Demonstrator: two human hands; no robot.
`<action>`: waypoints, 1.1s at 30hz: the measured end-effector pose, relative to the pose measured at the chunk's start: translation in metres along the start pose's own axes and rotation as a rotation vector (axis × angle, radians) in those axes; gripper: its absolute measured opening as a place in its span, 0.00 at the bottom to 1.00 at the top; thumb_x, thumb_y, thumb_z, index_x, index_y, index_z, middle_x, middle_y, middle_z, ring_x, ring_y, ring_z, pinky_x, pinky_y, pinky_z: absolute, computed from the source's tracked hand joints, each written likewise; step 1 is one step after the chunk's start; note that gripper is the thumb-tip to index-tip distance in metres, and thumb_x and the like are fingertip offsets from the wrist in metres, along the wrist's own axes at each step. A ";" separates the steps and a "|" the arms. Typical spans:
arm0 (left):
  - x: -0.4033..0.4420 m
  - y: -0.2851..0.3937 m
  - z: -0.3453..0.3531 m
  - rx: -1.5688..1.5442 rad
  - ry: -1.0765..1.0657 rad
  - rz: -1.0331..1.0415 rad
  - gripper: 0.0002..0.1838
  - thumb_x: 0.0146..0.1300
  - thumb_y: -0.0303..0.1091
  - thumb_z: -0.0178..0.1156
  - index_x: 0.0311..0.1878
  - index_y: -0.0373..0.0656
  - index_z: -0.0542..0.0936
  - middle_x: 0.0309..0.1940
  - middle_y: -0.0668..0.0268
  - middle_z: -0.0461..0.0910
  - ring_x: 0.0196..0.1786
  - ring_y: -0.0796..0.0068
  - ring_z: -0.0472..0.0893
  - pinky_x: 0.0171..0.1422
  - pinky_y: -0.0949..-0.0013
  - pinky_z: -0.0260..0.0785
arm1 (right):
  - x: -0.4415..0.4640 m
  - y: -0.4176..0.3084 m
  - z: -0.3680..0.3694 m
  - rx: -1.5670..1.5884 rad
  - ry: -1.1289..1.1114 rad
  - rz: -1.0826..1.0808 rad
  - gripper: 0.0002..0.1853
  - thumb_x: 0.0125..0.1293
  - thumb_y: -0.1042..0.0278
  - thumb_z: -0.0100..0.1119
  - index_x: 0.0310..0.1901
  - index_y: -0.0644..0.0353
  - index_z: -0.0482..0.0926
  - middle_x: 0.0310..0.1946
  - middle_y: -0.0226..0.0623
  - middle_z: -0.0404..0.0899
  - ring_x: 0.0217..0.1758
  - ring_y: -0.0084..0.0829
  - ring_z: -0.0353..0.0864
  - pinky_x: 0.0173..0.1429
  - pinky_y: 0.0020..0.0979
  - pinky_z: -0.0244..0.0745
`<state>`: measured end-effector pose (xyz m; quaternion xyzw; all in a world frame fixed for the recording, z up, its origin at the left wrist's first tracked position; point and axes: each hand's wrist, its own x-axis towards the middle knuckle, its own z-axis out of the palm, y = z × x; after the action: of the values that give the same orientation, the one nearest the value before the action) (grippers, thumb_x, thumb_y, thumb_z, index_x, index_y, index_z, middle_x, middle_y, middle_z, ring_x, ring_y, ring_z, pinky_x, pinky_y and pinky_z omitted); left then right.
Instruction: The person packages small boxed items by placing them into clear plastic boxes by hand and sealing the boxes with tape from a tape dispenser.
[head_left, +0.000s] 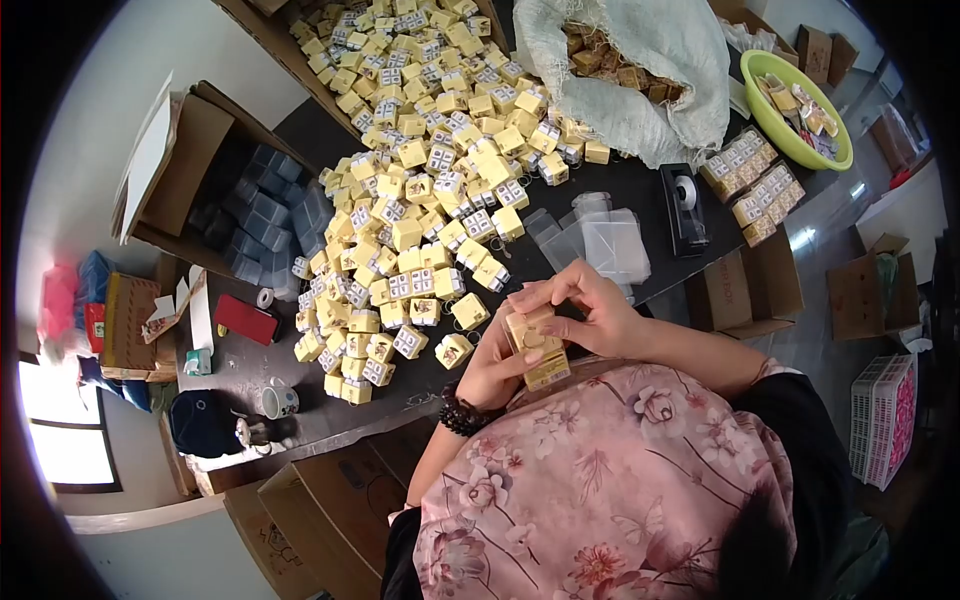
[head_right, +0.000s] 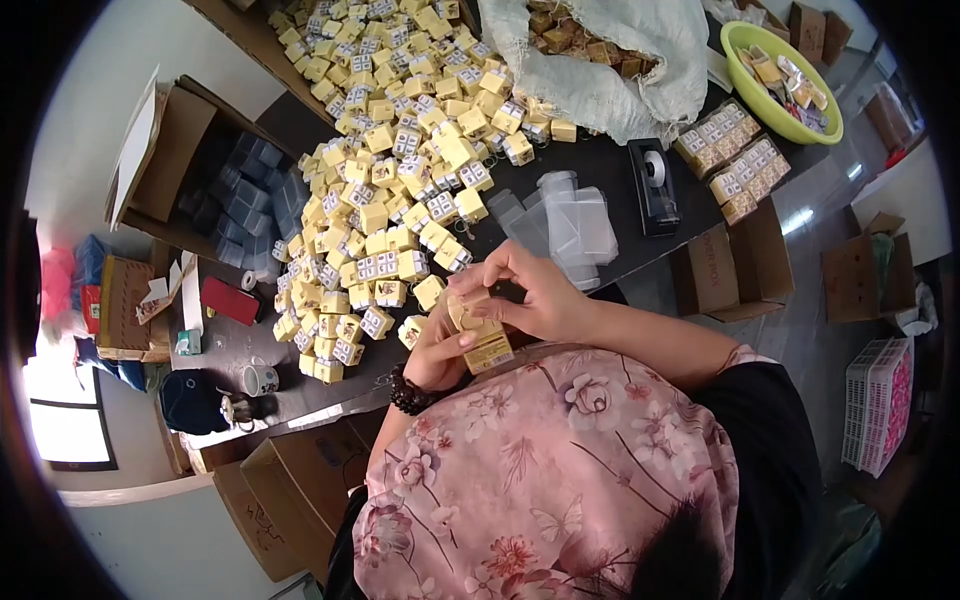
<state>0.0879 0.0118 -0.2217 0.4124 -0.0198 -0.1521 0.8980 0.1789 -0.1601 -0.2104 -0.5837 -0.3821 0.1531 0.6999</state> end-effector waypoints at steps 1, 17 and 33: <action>0.000 0.000 0.000 0.041 0.038 -0.024 0.37 0.59 0.33 0.64 0.68 0.39 0.57 0.58 0.64 0.69 0.61 0.72 0.71 0.65 0.66 0.64 | 0.000 0.002 -0.001 0.034 -0.013 -0.030 0.10 0.66 0.67 0.63 0.35 0.62 0.73 0.43 0.37 0.79 0.57 0.34 0.79 0.58 0.32 0.73; 0.008 -0.003 -0.005 0.470 0.052 -0.088 0.28 0.62 0.26 0.60 0.63 0.39 0.60 0.51 0.67 0.70 0.54 0.81 0.70 0.60 0.71 0.65 | 0.000 0.003 -0.019 -0.098 -0.106 0.091 0.08 0.66 0.72 0.60 0.44 0.63 0.83 0.42 0.37 0.84 0.48 0.29 0.83 0.50 0.27 0.77; 0.175 -0.066 0.038 0.519 -0.206 -0.373 0.28 0.68 0.42 0.46 0.69 0.41 0.65 0.47 0.62 0.78 0.48 0.73 0.79 0.54 0.70 0.71 | -0.117 0.068 -0.180 -0.697 0.890 0.434 0.07 0.65 0.70 0.62 0.43 0.59 0.81 0.39 0.30 0.75 0.36 0.22 0.72 0.40 0.24 0.67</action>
<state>0.2312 -0.1073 -0.2615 0.6065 -0.0729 -0.3444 0.7129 0.2459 -0.3447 -0.3202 -0.8513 0.0476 -0.1006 0.5127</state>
